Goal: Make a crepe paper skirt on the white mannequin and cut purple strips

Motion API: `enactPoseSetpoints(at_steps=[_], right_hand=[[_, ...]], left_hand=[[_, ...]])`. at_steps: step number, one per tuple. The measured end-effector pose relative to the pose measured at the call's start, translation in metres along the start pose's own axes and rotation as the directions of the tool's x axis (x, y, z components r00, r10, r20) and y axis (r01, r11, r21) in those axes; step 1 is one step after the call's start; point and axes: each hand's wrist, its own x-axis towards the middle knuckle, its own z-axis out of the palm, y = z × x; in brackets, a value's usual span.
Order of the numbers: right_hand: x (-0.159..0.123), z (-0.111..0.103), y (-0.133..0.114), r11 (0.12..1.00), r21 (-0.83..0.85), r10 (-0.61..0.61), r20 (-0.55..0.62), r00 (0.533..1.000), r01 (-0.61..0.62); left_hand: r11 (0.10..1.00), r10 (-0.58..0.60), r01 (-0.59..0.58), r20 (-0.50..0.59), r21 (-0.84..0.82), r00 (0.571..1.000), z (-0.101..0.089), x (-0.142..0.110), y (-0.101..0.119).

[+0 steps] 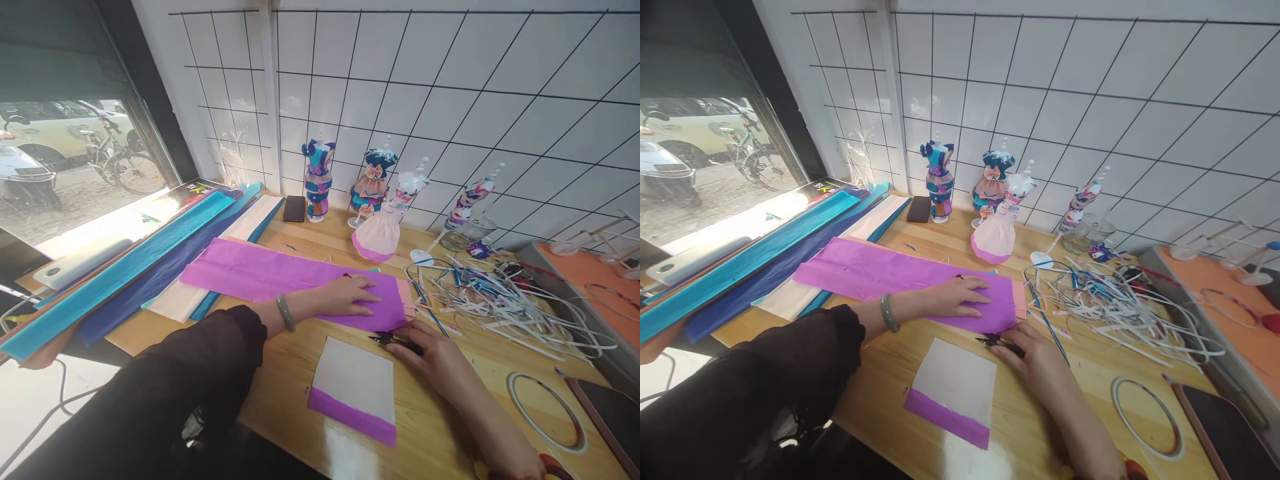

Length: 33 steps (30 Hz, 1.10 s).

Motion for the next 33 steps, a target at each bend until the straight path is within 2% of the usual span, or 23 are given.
enactPoseSetpoints(at_steps=[5,9,18,25,33], right_hand=[[0.002,0.003,-0.006,0.997,0.007,0.077,-0.007,0.997,-0.077],[0.004,0.006,-0.012,0.995,-0.004,0.104,-0.032,0.994,-0.104],[0.012,0.007,-0.024,0.998,-0.019,0.06,-0.018,0.998,-0.06],[0.017,0.008,-0.03,0.997,-0.042,0.063,0.058,0.996,-0.061],[0.021,0.019,-0.022,0.999,-0.048,0.021,0.059,0.998,-0.019]], left_hand=[[1.0,-0.03,0.03,-0.039,0.008,0.999,-0.018,-0.034,-0.015],[0.999,-0.022,0.024,-0.039,0.029,0.999,-0.015,-0.048,-0.022],[1.0,-0.024,0.023,-0.059,-0.018,0.998,-0.006,-0.05,-0.027],[0.997,-0.048,0.045,-0.055,-0.06,0.997,-0.007,-0.05,-0.028],[0.997,-0.043,0.041,-0.029,-0.067,0.999,-0.009,-0.049,-0.029]])
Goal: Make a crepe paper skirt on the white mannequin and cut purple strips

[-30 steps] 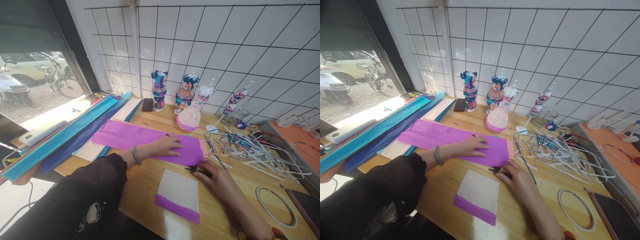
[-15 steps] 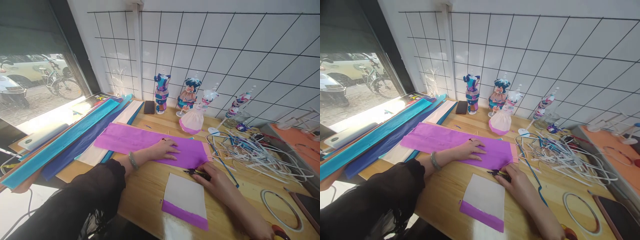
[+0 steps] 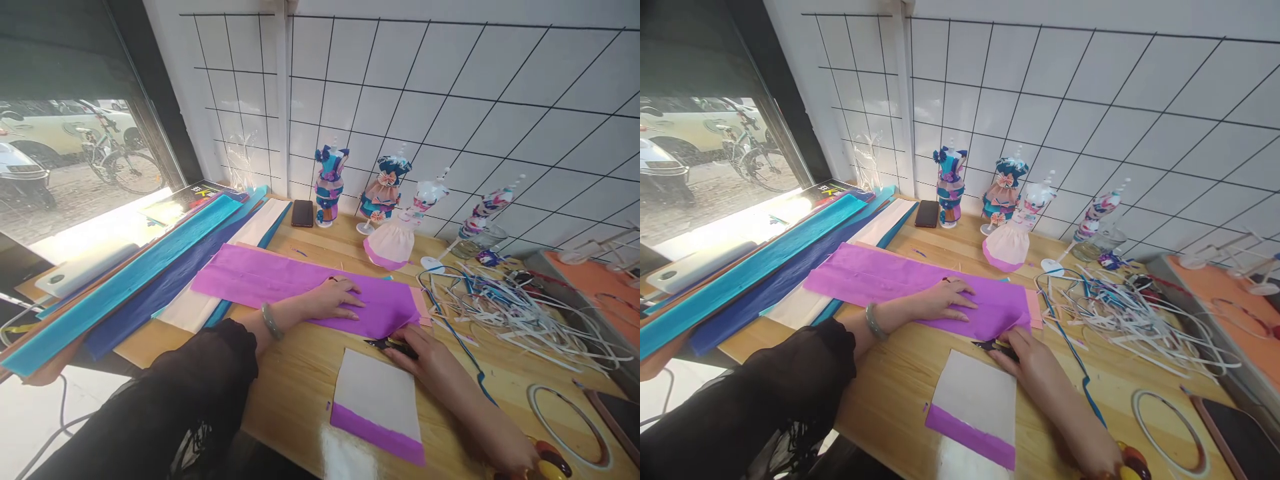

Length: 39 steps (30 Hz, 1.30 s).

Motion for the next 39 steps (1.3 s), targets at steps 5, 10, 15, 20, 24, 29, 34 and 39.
enactPoseSetpoints(at_steps=[5,10,15,20,24,29,34,39], right_hand=[[0.002,0.002,0.003,0.998,-0.031,-0.047,-0.02,0.999,0.046],[0.004,0.001,0.004,0.995,-0.046,-0.083,-0.002,0.997,0.083],[0.003,0.003,0.007,0.993,-0.043,-0.11,0.007,0.994,0.11],[0.0,0.004,0.009,0.99,-0.043,-0.134,-0.002,0.991,0.133],[-0.001,0.003,0.009,0.989,-0.061,-0.134,-0.005,0.991,0.133],[0.0,0.003,0.007,0.993,-0.052,-0.107,0.005,0.994,0.107],[0.007,0.003,0.0,0.993,-0.043,-0.108,0.029,0.994,0.109],[0.014,0.004,-0.008,0.991,-0.031,-0.128,0.022,0.991,0.129]], left_hand=[[1.0,0.009,-0.009,-0.01,-0.005,1.0,0.0,0.0,-0.001],[1.0,0.021,-0.021,-0.023,-0.003,1.0,0.003,0.0,-0.003],[1.0,0.003,-0.003,-0.028,-0.012,1.0,0.004,0.001,-0.004],[1.0,-0.004,0.004,-0.009,0.003,1.0,0.003,0.001,-0.002],[1.0,-0.006,0.006,-0.009,0.008,1.0,0.004,0.001,-0.003],[1.0,0.012,-0.012,-0.02,0.013,1.0,0.005,0.0,-0.003],[1.0,0.003,-0.003,-0.016,0.012,1.0,0.006,0.001,-0.004],[1.0,0.015,-0.015,-0.039,0.005,0.999,0.008,0.001,-0.006]])
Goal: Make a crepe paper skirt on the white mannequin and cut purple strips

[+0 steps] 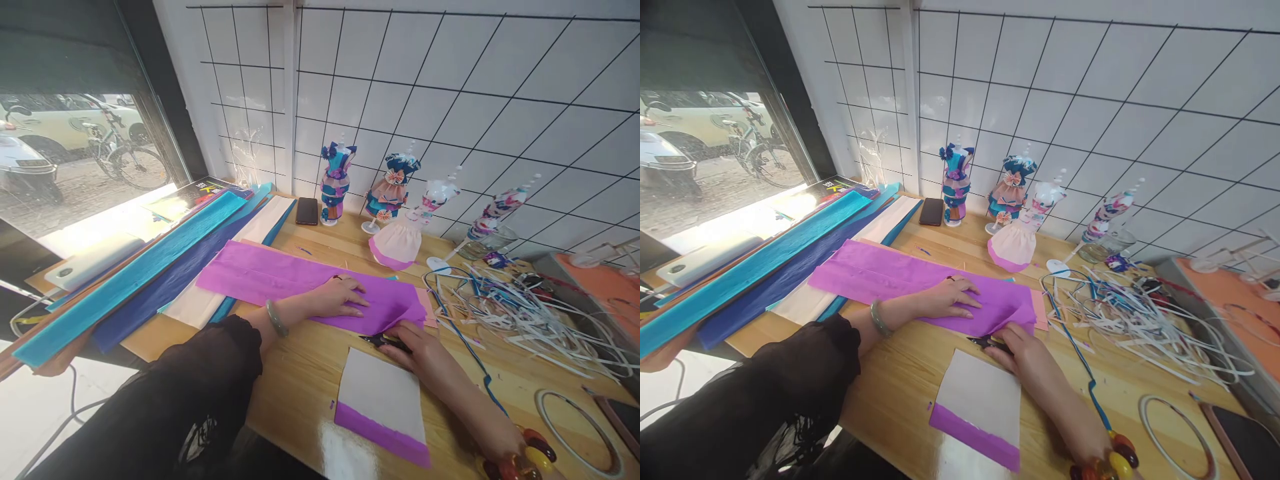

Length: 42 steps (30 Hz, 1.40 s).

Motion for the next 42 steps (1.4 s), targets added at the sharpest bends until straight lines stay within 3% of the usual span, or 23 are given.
enactPoseSetpoints(at_steps=[9,23,42], right_hand=[[0.0,0.005,0.003,0.999,0.012,-0.05,-0.049,0.998,0.051],[0.004,0.004,-0.006,1.0,0.026,0.001,-0.045,0.999,0.0],[0.006,0.011,-0.005,1.0,-0.01,-0.027,-0.069,0.997,0.027]], left_hand=[[1.0,-0.012,0.013,0.003,-0.024,1.0,0.0,0.0,0.0],[1.0,-0.023,0.023,0.001,0.002,1.0,0.002,0.0,-0.001],[1.0,-0.02,0.02,0.026,-0.014,0.999,-0.002,0.0,0.002]])
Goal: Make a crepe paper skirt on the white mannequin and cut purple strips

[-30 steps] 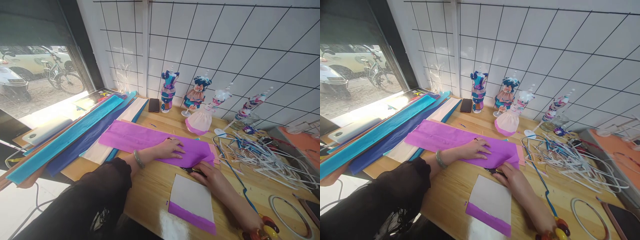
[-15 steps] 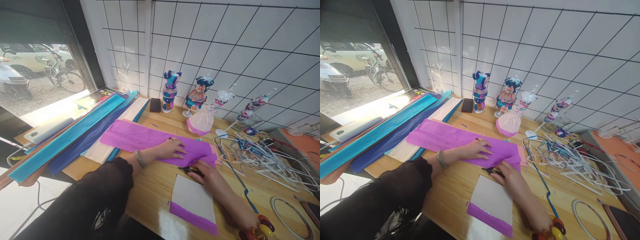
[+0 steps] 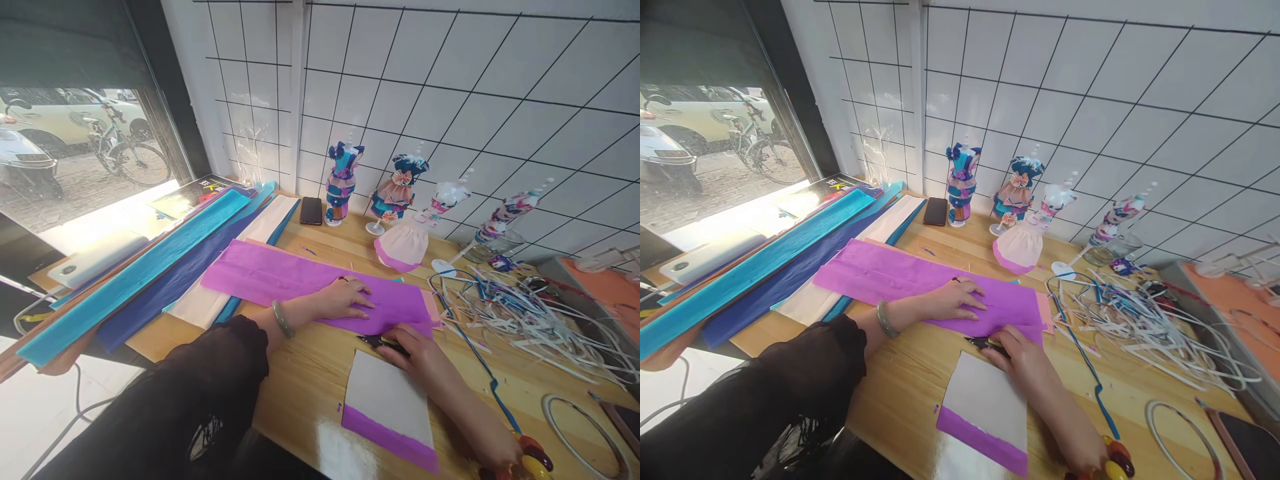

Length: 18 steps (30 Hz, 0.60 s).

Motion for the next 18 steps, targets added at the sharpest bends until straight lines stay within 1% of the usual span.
enactPoseSetpoints(at_steps=[7,13,18], right_hand=[[0.007,0.003,-0.006,1.0,0.012,0.008,0.005,1.0,-0.008],[0.013,0.008,-0.009,1.0,0.021,0.001,-0.017,1.0,-0.001],[0.01,0.008,-0.008,1.0,0.015,0.013,0.021,1.0,-0.013]], left_hand=[[1.0,-0.006,0.005,0.013,0.011,1.0,-0.002,0.0,0.002],[1.0,-0.027,0.026,0.022,0.013,0.999,-0.002,0.001,0.004],[1.0,-0.03,0.03,0.02,0.004,0.999,0.0,0.0,0.002]])
